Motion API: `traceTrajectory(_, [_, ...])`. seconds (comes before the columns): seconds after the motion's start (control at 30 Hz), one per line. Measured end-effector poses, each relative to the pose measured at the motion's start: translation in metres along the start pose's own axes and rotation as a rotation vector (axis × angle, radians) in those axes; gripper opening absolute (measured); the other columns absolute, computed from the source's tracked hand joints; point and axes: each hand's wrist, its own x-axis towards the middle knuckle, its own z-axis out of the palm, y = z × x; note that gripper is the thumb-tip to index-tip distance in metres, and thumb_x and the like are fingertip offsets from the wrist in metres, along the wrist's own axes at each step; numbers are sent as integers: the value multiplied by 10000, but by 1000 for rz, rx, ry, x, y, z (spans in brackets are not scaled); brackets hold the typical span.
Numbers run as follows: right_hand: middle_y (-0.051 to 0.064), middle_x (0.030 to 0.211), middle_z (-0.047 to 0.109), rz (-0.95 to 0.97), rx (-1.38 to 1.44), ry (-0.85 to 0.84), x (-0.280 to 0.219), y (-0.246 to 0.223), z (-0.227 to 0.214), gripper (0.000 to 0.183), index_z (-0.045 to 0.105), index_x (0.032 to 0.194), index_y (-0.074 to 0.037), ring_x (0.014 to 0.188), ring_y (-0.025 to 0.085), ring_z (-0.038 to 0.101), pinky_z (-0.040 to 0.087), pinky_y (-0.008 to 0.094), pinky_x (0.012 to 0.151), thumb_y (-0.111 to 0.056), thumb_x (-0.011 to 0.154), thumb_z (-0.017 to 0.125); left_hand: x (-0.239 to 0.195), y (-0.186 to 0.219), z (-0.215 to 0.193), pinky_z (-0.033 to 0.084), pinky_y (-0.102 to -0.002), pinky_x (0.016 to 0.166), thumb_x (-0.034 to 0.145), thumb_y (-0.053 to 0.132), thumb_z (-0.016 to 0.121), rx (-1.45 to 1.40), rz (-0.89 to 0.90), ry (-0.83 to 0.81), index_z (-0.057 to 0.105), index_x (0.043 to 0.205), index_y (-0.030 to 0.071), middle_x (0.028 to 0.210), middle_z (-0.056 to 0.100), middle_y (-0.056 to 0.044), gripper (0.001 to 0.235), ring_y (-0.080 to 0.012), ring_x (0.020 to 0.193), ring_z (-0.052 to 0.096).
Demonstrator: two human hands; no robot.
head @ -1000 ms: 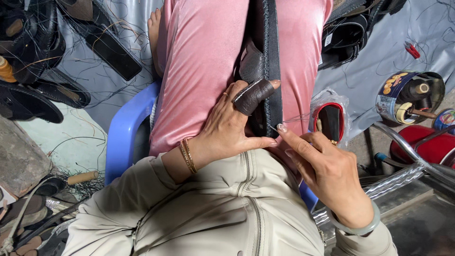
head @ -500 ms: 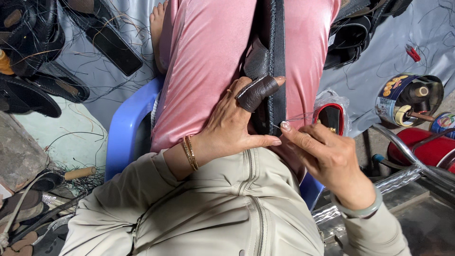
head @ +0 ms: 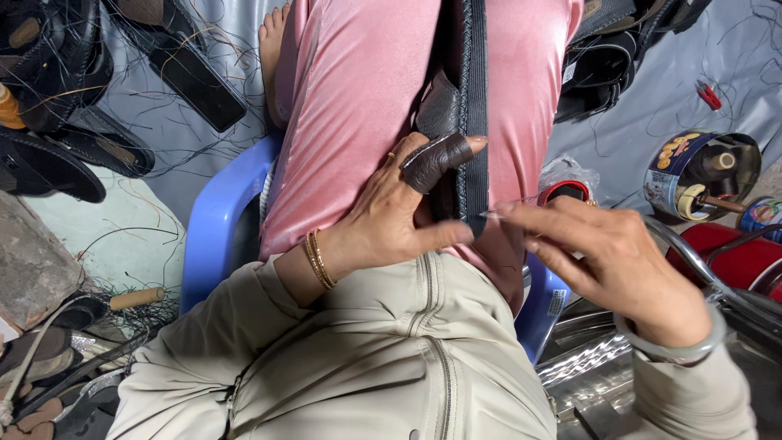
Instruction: The person sits on a low chair and sews a black sandal resting on their lap using a needle and thread. They pull the thread through the sole and upper repeatedly, then briefly shift to handle other sandals on the floor before returning to the sewing task.
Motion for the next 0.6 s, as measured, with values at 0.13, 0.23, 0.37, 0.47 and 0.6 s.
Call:
traceTrajectory(0.13, [99,885,617,318,468,338,-6,1,38,132,524,1003,4,703,149,584,474,255,639,-44,934,423,0,-4,1,369,-394,1079,951,310,553,-68,58,29,338,1372,129,1360,473,-64,506,-276,1144,469])
traceTrajectory(0.23, [171,1032,603,325,614,375,8,-10,45,202,553,1027,32,889,205,604,559,249,616,-105,915,455,0,-4,2,379,-395,1043,891,265,619,-41,47,31,328,1375,140,1272,483,-127,578,-293,1118,472])
traceTrajectory(0.37, [70,845,660,298,395,361,7,-7,49,86,637,859,-32,750,144,608,457,248,706,-112,871,607,-1,0,4,371,-394,1061,850,290,659,-13,-3,25,347,1361,154,1298,462,-112,614,-290,1169,460])
traceTrajectory(0.47, [102,814,629,226,236,456,2,-3,49,66,669,864,-19,763,192,598,466,283,741,-78,871,639,-1,3,5,386,-391,1042,813,291,707,9,12,50,371,1339,137,1282,488,-96,642,-295,1127,476])
traceTrajectory(0.6, [34,643,550,296,323,437,-8,8,59,244,525,668,-50,576,114,482,362,239,554,-138,821,694,-3,4,10,460,-379,917,706,420,785,75,-70,-2,391,1357,256,1075,377,-118,778,-290,1001,492])
